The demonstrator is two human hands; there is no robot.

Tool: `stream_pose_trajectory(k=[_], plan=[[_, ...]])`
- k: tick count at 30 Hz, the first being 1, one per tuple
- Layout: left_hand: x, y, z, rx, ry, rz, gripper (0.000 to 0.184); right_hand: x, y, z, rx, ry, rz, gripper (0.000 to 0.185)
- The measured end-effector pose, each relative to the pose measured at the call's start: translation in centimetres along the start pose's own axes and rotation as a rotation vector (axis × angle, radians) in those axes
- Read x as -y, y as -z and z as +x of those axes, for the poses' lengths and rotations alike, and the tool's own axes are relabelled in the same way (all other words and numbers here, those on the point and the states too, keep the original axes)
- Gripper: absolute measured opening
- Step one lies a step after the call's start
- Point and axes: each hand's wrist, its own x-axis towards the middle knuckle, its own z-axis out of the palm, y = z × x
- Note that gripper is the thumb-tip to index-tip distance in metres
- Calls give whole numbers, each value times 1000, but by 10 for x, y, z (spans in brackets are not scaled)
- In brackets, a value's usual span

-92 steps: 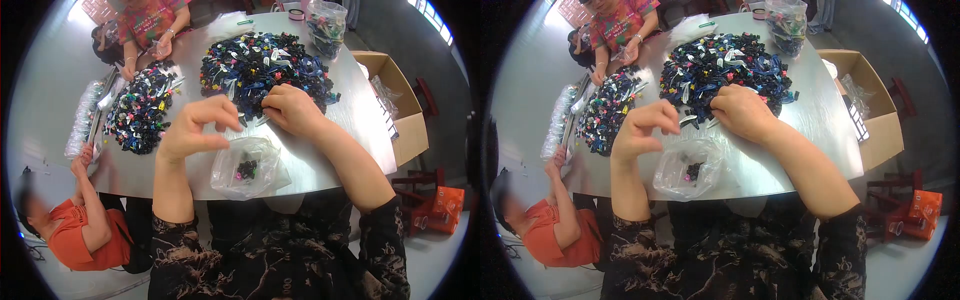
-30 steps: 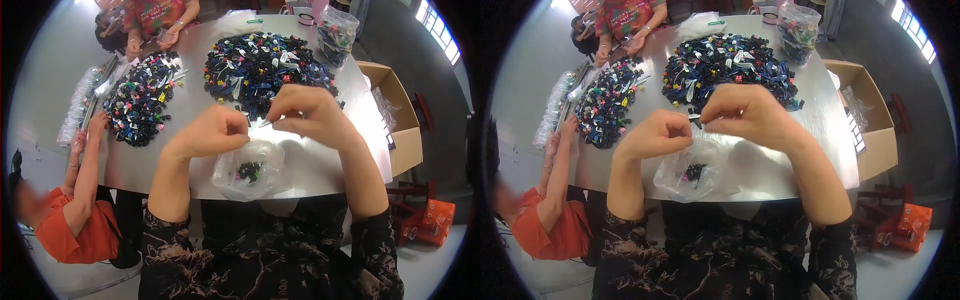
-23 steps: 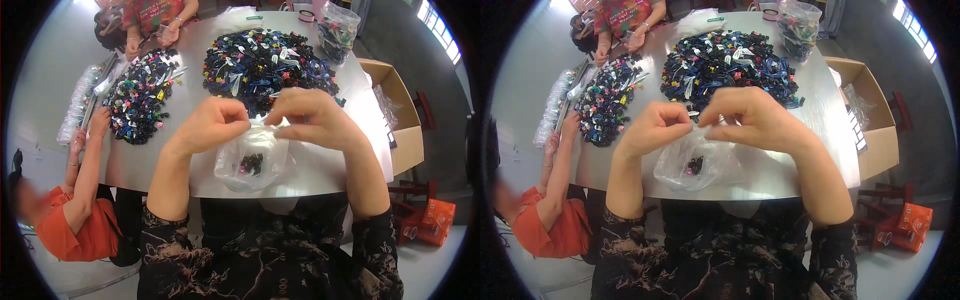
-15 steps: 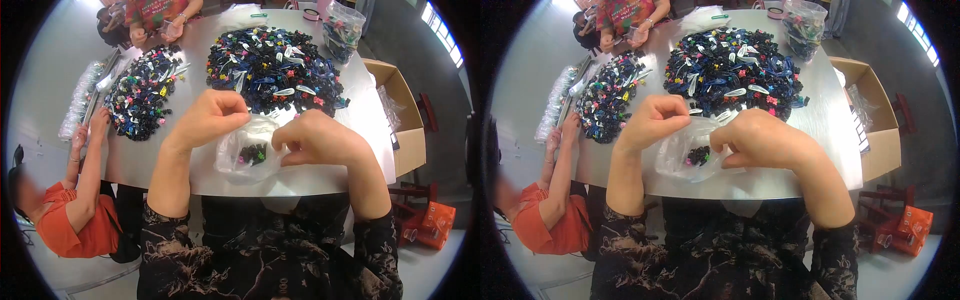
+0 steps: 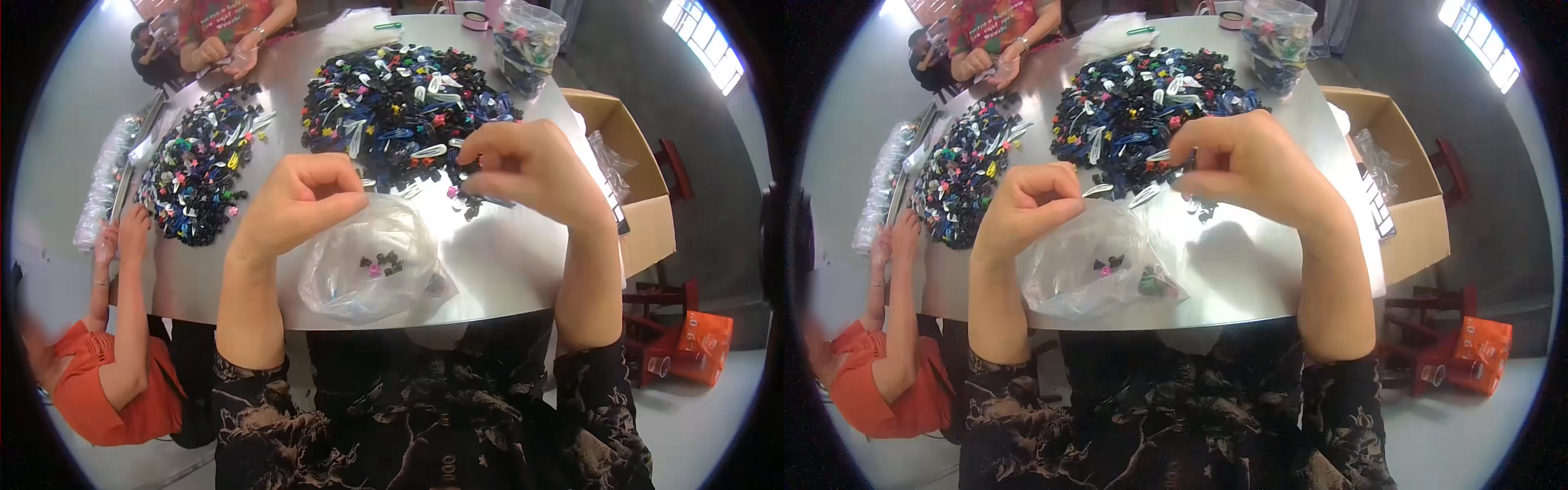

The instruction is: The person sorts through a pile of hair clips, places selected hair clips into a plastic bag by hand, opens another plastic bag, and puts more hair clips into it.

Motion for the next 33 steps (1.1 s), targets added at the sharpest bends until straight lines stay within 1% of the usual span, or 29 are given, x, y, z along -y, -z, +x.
stream_pose_trajectory(k=[1,2,4,5,7,8,9,11,12,13,15,16,18,19,21,22,23,24,25,26,27,29,31,33], plan=[[0,-2,0,7,-8,0,7,-7,2,1,-16,-67,-65,22],[-1,-3,0,-11,18,-16,8,-13,1,2,-24,-70,-69,22],[2,-7,2,-23,40,-31,8,-23,-4,3,-4,-16,-368,18],[4,-10,2,-30,10,-9,8,-26,-8,3,-7,-18,-372,18],[4,-14,3,-40,-23,14,9,-30,-20,6,9,-15,-501,18],[2,-16,3,-43,-13,13,9,-37,-31,6,-41,90,-601,16],[1,-17,4,-45,-2,12,8,-37,-36,8,-44,90,-604,16],[2,-18,4,-55,-27,28,11,-37,-42,10,98,22,-572,12],[3,-18,6,-67,-51,42,15,-39,-43,10,108,29,-549,12],[4,-17,7,-66,-59,39,15,-39,-42,10,105,28,-558,12],[8,-10,8,-15,0,-24,28,-40,-41,11,69,58,-593,12],[11,-7,8,-14,-3,-26,28,-42,-41,11,69,56,-597,12],[16,-2,9,-30,164,-107,35,-46,-39,14,-135,41,-562,11],[16,3,9,-32,166,-108,35,-48,-37,16,-133,42,-560,11],[17,13,9,119,194,148,30,-49,-31,20,-325,82,-432,13],[18,16,7,113,198,150,30,-45,-29,19,-343,12,-268,15],[20,19,6,187,254,149,27,-40,-27,19,-340,16,-262,15],[21,21,5,260,310,148,25,-34,-26,19,-299,-69,53,13],[22,23,5,252,314,150,25,-25,-24,19,-250,-155,368,12],[22,24,6,268,296,155,25,-12,-26,16,-249,-74,497,8],[22,24,6,285,278,160,24,-4,-30,15,-242,-69,502,8],[21,17,7,269,291,148,26,10,-40,13,-104,91,575,11],[18,11,7,263,308,136,27,27,-41,10,67,110,507,14],[14,10,8,333,326,126,31,26,-41,9,102,116,448,14]])
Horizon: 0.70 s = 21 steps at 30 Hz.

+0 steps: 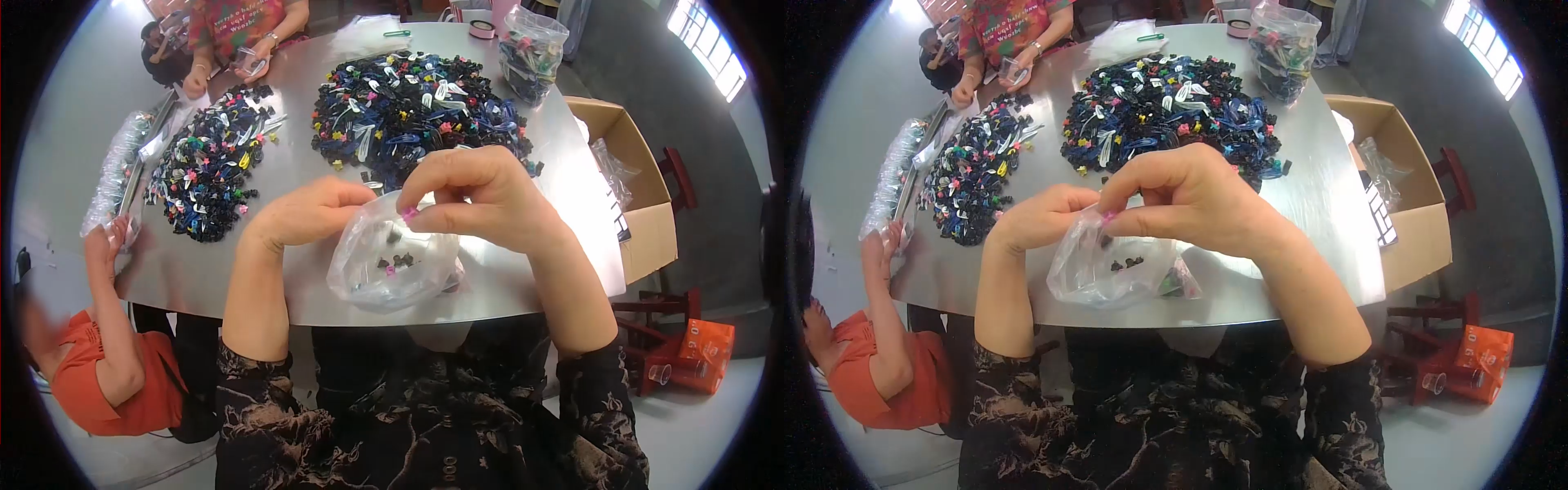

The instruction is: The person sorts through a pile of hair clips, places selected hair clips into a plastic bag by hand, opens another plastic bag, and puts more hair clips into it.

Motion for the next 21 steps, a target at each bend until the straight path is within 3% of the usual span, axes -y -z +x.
stream_pose_trajectory(k=[4,12,15,21], plan=[[5,0,3,13,-11,-10,32,-6,17,-6,-148,-29,82,13],[15,0,8,31,-53,-90,27,-16,53,-38,-255,-214,-444,11],[7,-3,7,10,-65,-62,26,-31,47,-57,-122,-330,-691,14],[14,-3,9,21,-61,-148,26,-55,22,-71,-258,-249,-852,16]])
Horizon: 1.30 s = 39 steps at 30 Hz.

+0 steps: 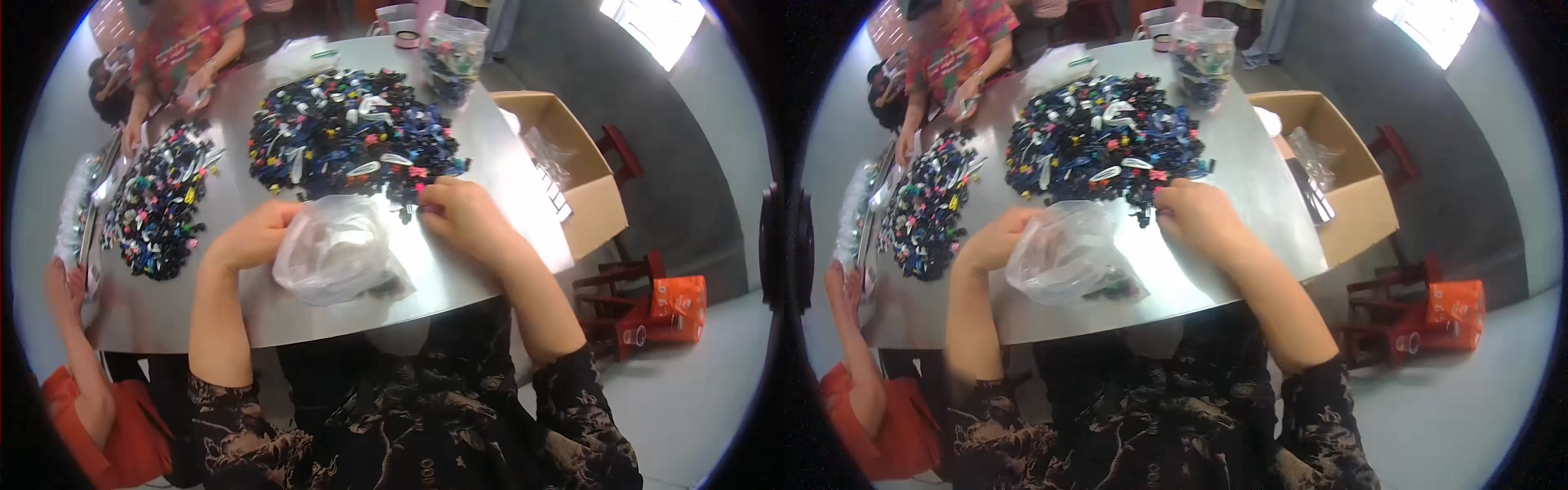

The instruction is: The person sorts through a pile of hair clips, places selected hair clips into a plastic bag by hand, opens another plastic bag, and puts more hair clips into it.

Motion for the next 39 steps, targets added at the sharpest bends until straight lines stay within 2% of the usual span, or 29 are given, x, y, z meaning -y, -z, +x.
stream_pose_trajectory(k=[5,7,11,14,15,17,19,21,23,25,26,28,29,31,33,35,36,38,39], plan=[[2,-2,3,-28,10,-31,26,-5,-3,-1,-91,89,-3,15],[11,8,4,30,32,-45,26,-1,-2,4,-208,57,204,17],[11,4,5,-20,-10,41,21,42,31,8,-230,-9,496,16],[7,2,6,-18,2,27,20,81,47,18,-242,46,602,16],[7,1,7,-24,4,28,20,85,44,23,-240,51,605,16],[8,1,7,-18,-6,-21,20,92,39,34,-122,350,302,16],[7,1,6,-25,25,-14,20,95,37,34,-32,372,258,16],[10,3,7,-52,62,-12,21,99,38,35,-34,293,327,16],[22,7,12,-36,44,80,21,110,46,32,41,102,434,18],[31,10,16,-46,14,93,24,122,46,31,50,97,353,19],[34,10,18,-31,-27,106,28,122,38,32,53,109,358,19],[35,10,20,-35,-26,95,28,119,22,34,-23,365,212,17],[36,10,21,-27,-27,83,29,118,24,32,-23,371,214,17],[29,7,18,-49,14,65,25,119,33,29,-8,198,281,14],[21,3,12,-71,53,44,20,100,37,28,-140,63,325,10],[9,0,6,-103,103,99,22,77,44,26,-144,-13,42,18],[10,1,7,-109,98,100,22,63,42,25,-146,-6,39,18],[17,3,11,-90,65,145,27,29,26,20,-33,-175,-303,30],[14,2,10,-91,62,144,27,11,16,16,-43,-220,-300,38]])
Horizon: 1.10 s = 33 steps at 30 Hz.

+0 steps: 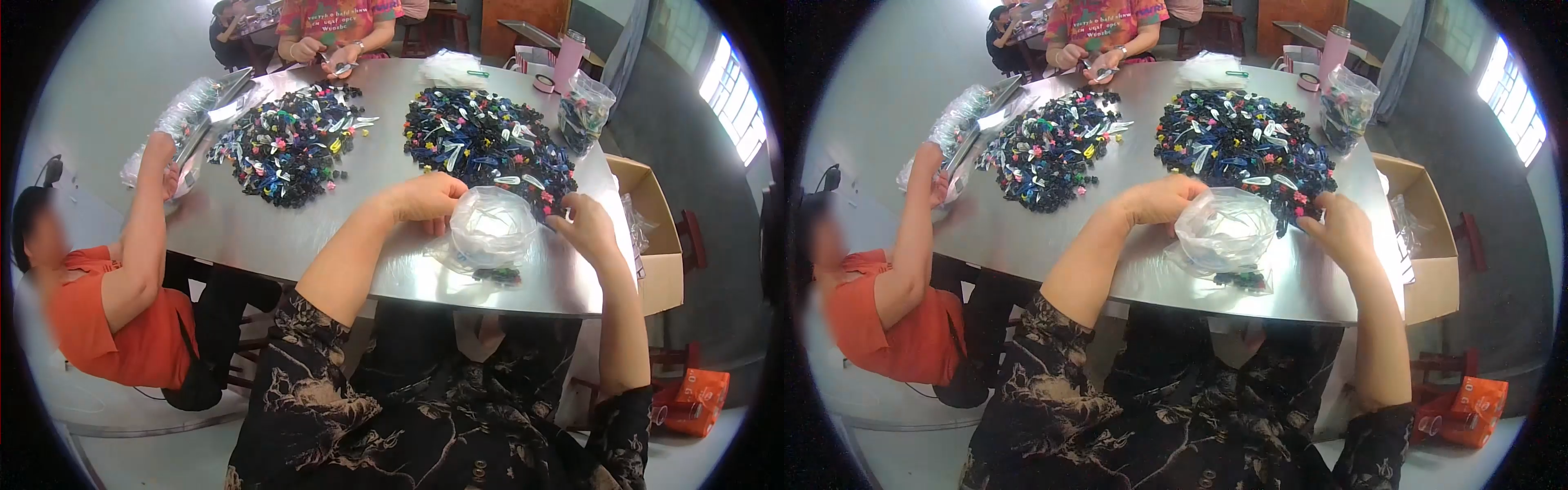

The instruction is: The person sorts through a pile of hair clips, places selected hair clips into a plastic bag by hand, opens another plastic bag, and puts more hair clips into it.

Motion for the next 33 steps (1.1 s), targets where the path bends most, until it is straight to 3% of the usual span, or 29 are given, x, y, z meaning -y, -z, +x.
stream_pose_trajectory(k=[2,5,9,15,20,26,28,33], plan=[[-5,-2,-3,-21,33,-29,21,-8,-13,2,-35,28,78,33],[8,-1,6,-11,-14,-58,26,-14,-32,15,-100,69,125,29],[10,-1,6,-24,-27,-55,25,0,-32,30,-32,25,219,26],[7,0,4,-29,23,-34,24,-3,-51,44,-12,-23,563,16],[23,1,14,-3,-96,-86,22,0,-57,41,-56,-37,888,15],[13,-1,8,24,-58,-163,23,4,-39,35,-159,-87,1037,16],[2,-1,3,13,-4,-159,14,17,-18,28,-160,-85,1105,15],[-3,-3,2,5,-30,-123,14,62,25,10,-43,191,980,13]])
